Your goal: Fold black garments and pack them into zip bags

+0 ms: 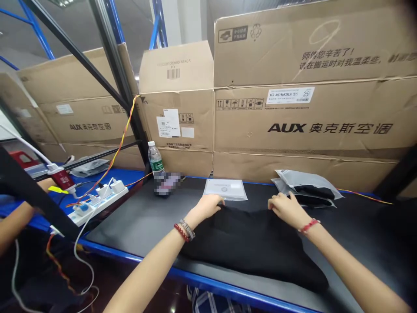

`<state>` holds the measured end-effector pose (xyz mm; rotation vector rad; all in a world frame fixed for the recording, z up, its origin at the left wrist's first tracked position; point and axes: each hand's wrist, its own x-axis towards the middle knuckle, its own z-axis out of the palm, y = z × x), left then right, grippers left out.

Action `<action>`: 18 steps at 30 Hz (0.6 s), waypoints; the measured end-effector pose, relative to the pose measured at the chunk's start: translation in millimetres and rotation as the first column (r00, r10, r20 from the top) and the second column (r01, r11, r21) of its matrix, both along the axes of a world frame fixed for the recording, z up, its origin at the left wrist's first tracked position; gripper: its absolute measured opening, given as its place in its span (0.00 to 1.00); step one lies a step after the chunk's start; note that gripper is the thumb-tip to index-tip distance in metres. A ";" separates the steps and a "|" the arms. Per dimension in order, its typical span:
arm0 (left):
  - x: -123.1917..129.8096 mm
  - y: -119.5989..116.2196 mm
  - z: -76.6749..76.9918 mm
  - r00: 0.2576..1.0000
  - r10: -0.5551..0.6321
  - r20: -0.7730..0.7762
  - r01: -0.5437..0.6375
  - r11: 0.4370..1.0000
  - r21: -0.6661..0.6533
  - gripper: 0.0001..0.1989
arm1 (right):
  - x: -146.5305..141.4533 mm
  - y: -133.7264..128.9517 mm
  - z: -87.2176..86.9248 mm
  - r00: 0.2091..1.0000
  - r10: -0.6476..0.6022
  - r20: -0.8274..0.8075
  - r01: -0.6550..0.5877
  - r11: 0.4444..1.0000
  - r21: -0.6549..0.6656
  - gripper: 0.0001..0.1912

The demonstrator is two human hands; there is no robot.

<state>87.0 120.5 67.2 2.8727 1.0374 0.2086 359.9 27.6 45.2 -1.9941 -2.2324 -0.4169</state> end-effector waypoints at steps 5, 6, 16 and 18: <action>-7.4 -6.9 4.6 0.995 -0.010 0.104 0.001 0.996 0.093 0.11 | 12.0 -6.3 -8.1 0.999 0.012 -0.041 -0.012 1.000 -0.002 0.18; -8.5 -8.2 5.2 0.993 -0.013 0.113 0.002 0.995 0.101 0.11 | 13.3 -6.0 -10.4 0.998 0.005 -0.055 -0.006 1.000 -0.021 0.18; -43.1 -34.2 5.3 0.968 -0.115 0.223 0.149 0.979 -0.142 0.05 | 21.9 -52.2 -12.3 0.985 0.050 -0.166 -0.052 0.999 -0.004 0.13; -60.7 -41.7 -0.2 0.950 -0.130 0.286 0.207 0.944 -0.259 0.07 | 31.7 -73.0 -26.2 0.944 0.096 -0.316 -0.130 0.988 -0.088 0.16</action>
